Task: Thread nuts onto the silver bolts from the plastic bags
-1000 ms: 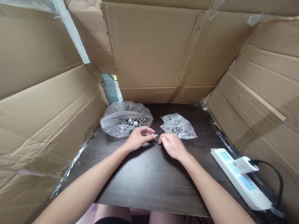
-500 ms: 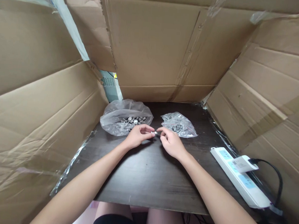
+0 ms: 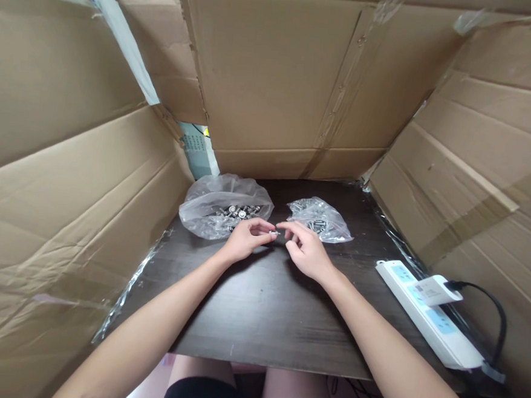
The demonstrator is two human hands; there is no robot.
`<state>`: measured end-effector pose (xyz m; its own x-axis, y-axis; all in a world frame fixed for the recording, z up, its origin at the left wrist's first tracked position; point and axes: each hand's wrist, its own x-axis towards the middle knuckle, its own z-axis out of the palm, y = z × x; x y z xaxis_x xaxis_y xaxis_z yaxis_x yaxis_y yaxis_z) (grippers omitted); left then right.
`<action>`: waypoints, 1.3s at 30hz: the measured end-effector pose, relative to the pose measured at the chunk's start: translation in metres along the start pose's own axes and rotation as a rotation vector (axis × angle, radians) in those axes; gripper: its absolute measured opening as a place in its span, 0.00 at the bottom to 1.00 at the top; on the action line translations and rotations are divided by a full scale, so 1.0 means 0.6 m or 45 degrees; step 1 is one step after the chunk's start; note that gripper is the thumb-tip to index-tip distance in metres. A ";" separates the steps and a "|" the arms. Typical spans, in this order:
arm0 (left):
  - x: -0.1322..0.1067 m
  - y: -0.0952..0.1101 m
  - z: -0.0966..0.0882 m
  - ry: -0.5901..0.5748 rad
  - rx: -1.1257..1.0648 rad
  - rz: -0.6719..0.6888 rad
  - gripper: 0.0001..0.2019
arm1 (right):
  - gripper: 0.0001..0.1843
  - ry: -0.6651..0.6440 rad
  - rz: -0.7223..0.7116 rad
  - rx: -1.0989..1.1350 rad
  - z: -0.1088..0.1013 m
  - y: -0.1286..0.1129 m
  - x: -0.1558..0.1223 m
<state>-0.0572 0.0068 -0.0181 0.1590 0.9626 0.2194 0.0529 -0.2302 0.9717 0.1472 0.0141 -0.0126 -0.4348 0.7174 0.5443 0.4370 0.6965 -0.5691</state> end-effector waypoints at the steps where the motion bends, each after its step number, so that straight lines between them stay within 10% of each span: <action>1: 0.000 0.000 0.000 -0.001 0.001 -0.001 0.22 | 0.21 -0.029 0.000 -0.018 0.000 0.002 0.000; 5: 0.000 -0.001 -0.001 0.017 0.019 0.013 0.21 | 0.14 -0.113 0.063 -0.115 0.003 0.009 0.000; 10: 0.000 -0.001 0.000 0.018 0.004 0.012 0.21 | 0.27 -0.023 0.019 -0.009 0.000 0.002 -0.001; 25: -0.007 -0.007 0.009 -0.040 0.100 0.088 0.17 | 0.09 -0.049 0.068 -0.013 0.008 -0.003 0.001; 32: -0.011 -0.007 0.016 -0.055 0.137 0.113 0.15 | 0.21 -0.074 0.120 -0.012 0.006 -0.007 0.004; 39: -0.016 -0.002 0.016 -0.091 0.117 0.138 0.15 | 0.06 0.002 0.243 0.157 0.007 -0.011 0.003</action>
<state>-0.0492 -0.0033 -0.0224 0.2383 0.9195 0.3125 0.1214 -0.3474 0.9298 0.1405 0.0107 -0.0106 -0.3518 0.8363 0.4205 0.4119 0.5417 -0.7327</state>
